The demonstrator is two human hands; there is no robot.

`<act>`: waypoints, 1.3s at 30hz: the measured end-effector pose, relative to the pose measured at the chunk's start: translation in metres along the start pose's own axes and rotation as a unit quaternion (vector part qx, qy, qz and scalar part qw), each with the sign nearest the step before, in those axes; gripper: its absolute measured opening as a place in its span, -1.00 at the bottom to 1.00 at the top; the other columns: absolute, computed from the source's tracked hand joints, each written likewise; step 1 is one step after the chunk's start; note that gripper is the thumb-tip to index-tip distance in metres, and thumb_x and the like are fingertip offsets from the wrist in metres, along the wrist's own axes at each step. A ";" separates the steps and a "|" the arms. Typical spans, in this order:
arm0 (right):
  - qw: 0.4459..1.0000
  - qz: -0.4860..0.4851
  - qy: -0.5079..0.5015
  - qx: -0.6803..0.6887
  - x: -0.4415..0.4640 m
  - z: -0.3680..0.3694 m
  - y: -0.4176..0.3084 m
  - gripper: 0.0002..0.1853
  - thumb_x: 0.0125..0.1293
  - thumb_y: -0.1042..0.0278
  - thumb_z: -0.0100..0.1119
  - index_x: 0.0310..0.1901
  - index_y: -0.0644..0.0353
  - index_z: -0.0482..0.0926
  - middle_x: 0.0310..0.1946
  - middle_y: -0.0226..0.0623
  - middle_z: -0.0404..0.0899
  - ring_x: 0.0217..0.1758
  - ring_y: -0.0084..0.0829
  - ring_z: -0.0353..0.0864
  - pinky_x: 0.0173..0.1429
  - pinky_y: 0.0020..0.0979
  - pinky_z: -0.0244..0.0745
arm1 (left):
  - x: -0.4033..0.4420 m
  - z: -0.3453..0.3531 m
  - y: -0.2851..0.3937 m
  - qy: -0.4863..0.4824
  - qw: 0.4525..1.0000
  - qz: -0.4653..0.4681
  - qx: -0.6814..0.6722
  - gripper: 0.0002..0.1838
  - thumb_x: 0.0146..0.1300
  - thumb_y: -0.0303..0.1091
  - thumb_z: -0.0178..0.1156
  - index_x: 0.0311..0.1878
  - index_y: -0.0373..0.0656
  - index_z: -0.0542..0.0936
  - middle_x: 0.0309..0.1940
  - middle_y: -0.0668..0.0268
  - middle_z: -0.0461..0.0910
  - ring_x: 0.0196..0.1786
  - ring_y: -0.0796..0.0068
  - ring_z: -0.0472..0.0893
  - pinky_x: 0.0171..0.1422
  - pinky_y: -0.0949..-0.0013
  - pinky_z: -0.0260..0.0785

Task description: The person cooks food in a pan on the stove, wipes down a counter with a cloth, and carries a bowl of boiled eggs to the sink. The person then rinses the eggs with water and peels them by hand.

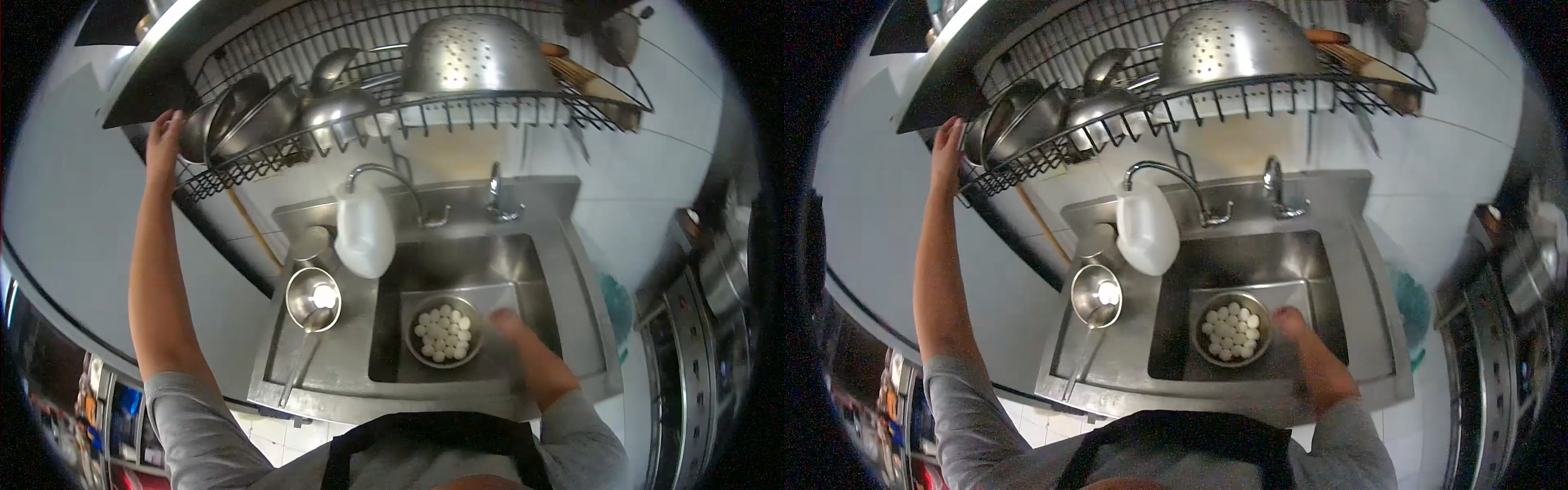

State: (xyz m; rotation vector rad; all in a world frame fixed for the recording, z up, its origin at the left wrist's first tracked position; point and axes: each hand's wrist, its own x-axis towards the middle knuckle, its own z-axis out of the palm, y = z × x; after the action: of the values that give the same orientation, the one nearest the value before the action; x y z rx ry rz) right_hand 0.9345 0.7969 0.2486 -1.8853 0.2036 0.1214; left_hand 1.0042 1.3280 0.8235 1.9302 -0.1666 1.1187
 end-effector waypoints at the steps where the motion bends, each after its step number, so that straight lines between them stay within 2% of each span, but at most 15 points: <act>1: 1.000 0.017 0.009 -0.001 -0.010 -0.013 -0.017 -0.76 0.14 0.25 0.13 -0.36 0.31 0.56 -0.51 -0.27 0.54 -0.52 -0.45 0.46 -0.40 -0.38 0.40 | 0.013 -0.003 -0.018 0.022 1.000 0.007 0.020 -0.54 0.20 -0.01 0.10 0.09 -0.05 0.43 0.02 0.33 0.44 0.08 0.47 0.38 0.06 0.34 0.22; 5: 0.980 -0.154 0.118 -0.033 -0.062 -0.053 -0.121 -0.78 0.02 0.32 0.30 -0.59 0.17 0.44 -0.59 -0.48 0.43 -0.54 -0.62 0.28 -0.42 -0.49 0.30 | 0.001 -0.013 0.004 0.042 0.996 0.067 0.046 -0.67 0.19 -0.15 0.15 -0.05 -0.13 0.53 -0.09 0.33 0.47 -0.08 0.53 0.44 -0.06 0.45 0.29; 8: 0.922 -0.360 0.133 -0.046 -0.134 -0.070 -0.292 -0.78 0.22 0.29 0.10 -0.48 0.26 0.48 -0.51 -0.40 0.50 -0.40 -0.57 0.42 -0.25 -0.50 0.36 | -0.016 -0.023 0.032 0.075 0.943 0.293 0.140 -0.72 0.18 -0.20 0.15 -0.08 -0.10 0.55 -0.06 0.28 0.43 -0.03 0.47 0.43 -0.02 0.41 0.30; 10: 0.799 -0.549 0.170 -0.176 -0.166 -0.083 -0.383 -0.75 0.29 0.29 -0.07 -0.17 0.26 0.53 -0.16 -0.12 0.54 -0.01 -0.25 0.49 0.07 -0.33 0.33 | -0.040 -0.037 0.063 0.035 0.930 0.343 0.125 -0.75 0.19 -0.27 0.14 -0.06 -0.07 0.55 -0.01 0.24 0.38 0.04 0.41 0.40 0.04 0.41 0.29; 11: 0.682 -0.637 0.218 -0.287 -0.164 -0.095 -0.419 -0.70 0.31 0.24 -0.12 -0.10 0.22 0.52 -0.08 -0.17 0.53 0.07 -0.20 0.43 0.14 -0.28 0.28 | -0.047 -0.046 0.073 0.015 0.917 0.382 0.113 -0.74 0.19 -0.30 0.13 -0.04 -0.07 0.54 0.01 0.23 0.38 0.05 0.41 0.40 0.05 0.42 0.28; 15: 0.623 -0.527 0.241 -0.526 -0.126 -0.123 -0.498 -0.61 0.28 0.13 -0.07 0.12 -0.03 0.41 0.20 -0.37 0.30 0.27 -0.21 0.22 0.32 -0.21 0.09 | -0.088 -0.103 0.102 -0.001 0.881 0.451 0.142 -0.71 0.20 -0.33 0.11 0.01 -0.07 0.51 0.09 0.24 0.34 0.13 0.40 0.38 0.08 0.38 0.31; 18: 0.698 -0.462 0.206 -0.508 -0.090 -0.136 -0.532 -0.45 0.16 0.07 0.06 0.22 -0.11 0.27 0.29 -0.32 0.15 0.33 -0.12 0.09 0.37 -0.19 0.00 | -0.109 -0.155 0.092 0.013 0.850 0.465 0.248 -0.69 0.22 -0.35 0.07 0.06 -0.06 0.48 0.13 0.26 0.32 0.17 0.40 0.35 0.12 0.35 0.28; 21: 0.613 -0.481 0.251 -0.575 -0.062 -0.147 -0.554 -0.31 0.06 0.06 0.16 0.27 -0.18 0.18 0.30 -0.20 0.12 0.32 -0.02 0.09 0.36 -0.16 0.04 | -0.124 -0.203 0.069 0.019 0.828 0.442 0.345 -0.68 0.24 -0.36 0.05 0.08 -0.05 0.47 0.15 0.25 0.33 0.20 0.39 0.32 0.14 0.33 0.25; 25: 0.578 -0.318 0.361 -0.659 -0.069 -0.132 -0.572 -0.30 0.06 0.26 0.08 0.28 -0.38 0.10 0.28 -0.12 0.12 0.17 0.00 0.31 0.16 -0.14 0.34 | -0.140 -0.250 0.036 0.014 0.827 0.384 0.411 -0.69 0.24 -0.39 0.03 0.07 -0.06 0.47 0.15 0.25 0.33 0.20 0.37 0.32 0.14 0.34 0.24; 29: 0.593 -0.367 0.455 -0.553 -0.053 -0.176 -0.575 -0.35 0.09 0.37 -0.10 0.26 -0.41 0.13 0.11 -0.07 0.36 0.03 -0.10 0.48 0.08 -0.19 0.41 | -0.149 -0.261 0.013 0.003 0.845 0.329 0.421 -0.70 0.23 -0.42 0.03 0.05 -0.07 0.48 0.13 0.25 0.33 0.19 0.34 0.33 0.11 0.34 0.25; 30: 0.595 -0.358 0.480 -0.536 -0.059 -0.183 -0.575 -0.32 0.03 0.37 -0.01 0.26 -0.36 0.16 0.17 -0.33 0.32 0.06 -0.21 0.45 0.10 -0.26 0.38 | -0.151 -0.258 0.011 0.001 0.845 0.326 0.423 -0.70 0.23 -0.43 0.03 0.05 -0.07 0.48 0.13 0.24 0.33 0.18 0.34 0.34 0.10 0.34 0.26; 33: 0.529 -0.508 0.528 -0.428 -0.094 -0.187 -0.566 -0.37 0.06 0.37 -0.02 0.22 -0.36 0.20 0.11 -0.29 0.37 -0.02 -0.16 0.49 0.08 -0.28 0.40 | -0.155 -0.242 0.010 -0.009 0.847 0.335 0.413 -0.69 0.21 -0.46 0.05 0.04 -0.08 0.48 0.13 0.22 0.33 0.18 0.33 0.35 0.06 0.32 0.28; 35: 0.520 -0.596 0.521 -0.321 -0.128 -0.183 -0.558 -0.35 -0.16 0.72 -0.26 0.07 0.12 0.43 0.07 -0.11 0.41 0.17 -0.17 0.35 0.27 -0.35 0.20 | -0.158 -0.231 0.007 -0.038 0.845 0.364 0.390 -0.69 0.20 -0.48 0.06 0.04 -0.09 0.49 0.12 0.22 0.34 0.17 0.33 0.35 0.05 0.31 0.30; 37: 0.579 -0.577 0.523 -0.241 -0.153 -0.189 -0.524 -0.34 -0.11 0.76 -0.28 0.12 0.14 0.39 0.05 -0.16 0.45 0.14 -0.34 0.41 0.24 -0.46 0.24 | -0.164 -0.225 0.000 -0.060 0.844 0.381 0.373 -0.69 0.20 -0.48 0.06 0.04 -0.12 0.48 0.11 0.19 0.36 0.17 0.32 0.35 0.04 0.31 0.32; 39: 0.596 -0.347 0.624 -0.368 -0.188 -0.230 -0.464 -0.50 0.10 0.37 0.01 0.15 -0.13 0.32 0.02 -0.24 0.46 -0.10 -0.18 0.53 0.06 -0.30 0.40 | -0.176 -0.217 -0.009 -0.084 0.852 0.384 0.345 -0.70 0.21 -0.48 0.06 0.04 -0.15 0.48 0.10 0.17 0.37 0.16 0.31 0.36 0.02 0.32 0.33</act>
State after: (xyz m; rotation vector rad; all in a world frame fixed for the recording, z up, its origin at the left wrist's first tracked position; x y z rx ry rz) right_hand 0.8392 0.7372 0.7877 -2.3589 0.3595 -2.0022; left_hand 0.7666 1.4424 0.7312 2.7188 -0.7791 1.6802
